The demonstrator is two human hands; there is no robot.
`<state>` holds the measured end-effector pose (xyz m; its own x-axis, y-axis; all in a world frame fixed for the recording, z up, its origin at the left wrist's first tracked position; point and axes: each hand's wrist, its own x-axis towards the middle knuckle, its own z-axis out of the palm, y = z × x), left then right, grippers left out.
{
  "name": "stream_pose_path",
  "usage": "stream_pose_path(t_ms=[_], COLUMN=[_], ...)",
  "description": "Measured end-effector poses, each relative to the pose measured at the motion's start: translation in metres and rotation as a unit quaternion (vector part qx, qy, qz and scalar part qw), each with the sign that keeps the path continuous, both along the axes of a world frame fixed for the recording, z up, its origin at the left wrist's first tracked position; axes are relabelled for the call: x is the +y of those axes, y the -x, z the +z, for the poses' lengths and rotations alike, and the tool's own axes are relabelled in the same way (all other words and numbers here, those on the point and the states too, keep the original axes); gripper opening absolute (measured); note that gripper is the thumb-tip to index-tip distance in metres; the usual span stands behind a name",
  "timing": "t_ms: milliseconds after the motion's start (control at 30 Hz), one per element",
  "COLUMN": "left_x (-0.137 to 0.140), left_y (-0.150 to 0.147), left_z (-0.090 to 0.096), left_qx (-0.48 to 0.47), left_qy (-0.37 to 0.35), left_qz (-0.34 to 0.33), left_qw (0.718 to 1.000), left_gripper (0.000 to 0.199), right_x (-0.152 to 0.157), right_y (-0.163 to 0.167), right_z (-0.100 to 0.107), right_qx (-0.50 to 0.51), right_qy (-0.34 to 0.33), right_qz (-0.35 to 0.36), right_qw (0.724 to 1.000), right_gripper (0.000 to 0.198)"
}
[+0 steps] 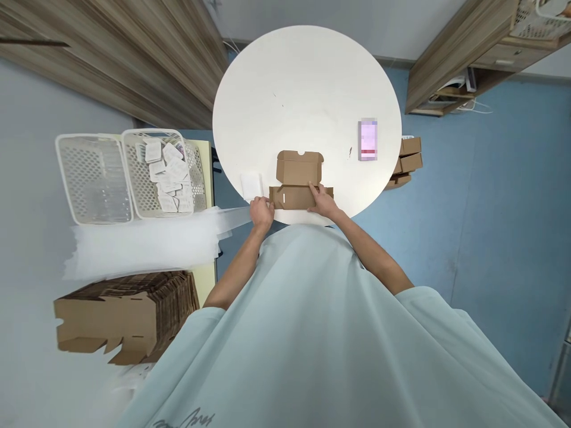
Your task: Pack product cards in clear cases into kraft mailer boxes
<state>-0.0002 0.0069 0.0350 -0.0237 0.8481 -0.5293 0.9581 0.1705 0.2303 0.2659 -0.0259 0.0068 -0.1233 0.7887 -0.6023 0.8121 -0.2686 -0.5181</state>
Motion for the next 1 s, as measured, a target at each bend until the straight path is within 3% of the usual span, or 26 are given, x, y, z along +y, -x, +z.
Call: stream_pose_path(t_ms=[200, 400, 600, 767, 1000], left_x=[-0.008, -0.008, 0.001, 0.006, 0.012], left_y=[-0.02, -0.03, -0.026, -0.038, -0.048], left_z=[0.01, 0.006, -0.006, -0.002, 0.004], left_qx=[-0.094, -0.153, -0.082, 0.009, 0.037], left_qy=[0.042, 0.043, 0.094, 0.124, 0.14], left_qz=[0.035, 0.044, 0.016, -0.046, -0.067], left_qw=[0.994, 0.986, 0.992, 0.991, 0.987], left_gripper=[0.025, 0.04, 0.02, 0.028, 0.036], right_x=[0.001, 0.003, 0.004, 0.01, 0.009], right_y=[0.002, 0.002, 0.002, 0.002, -0.001], right_z=[0.001, 0.004, 0.011, 0.014, 0.026], right_qx=[-0.01, -0.024, -0.025, -0.034, -0.031], right_qy=[0.015, 0.02, 0.029, 0.032, 0.01], right_qz=[-0.001, 0.018, 0.031, 0.035, 0.026], right_qw=[1.0, 0.999, 0.999, 0.998, 0.999], right_gripper=[0.131, 0.132, 0.137, 0.131, 0.118])
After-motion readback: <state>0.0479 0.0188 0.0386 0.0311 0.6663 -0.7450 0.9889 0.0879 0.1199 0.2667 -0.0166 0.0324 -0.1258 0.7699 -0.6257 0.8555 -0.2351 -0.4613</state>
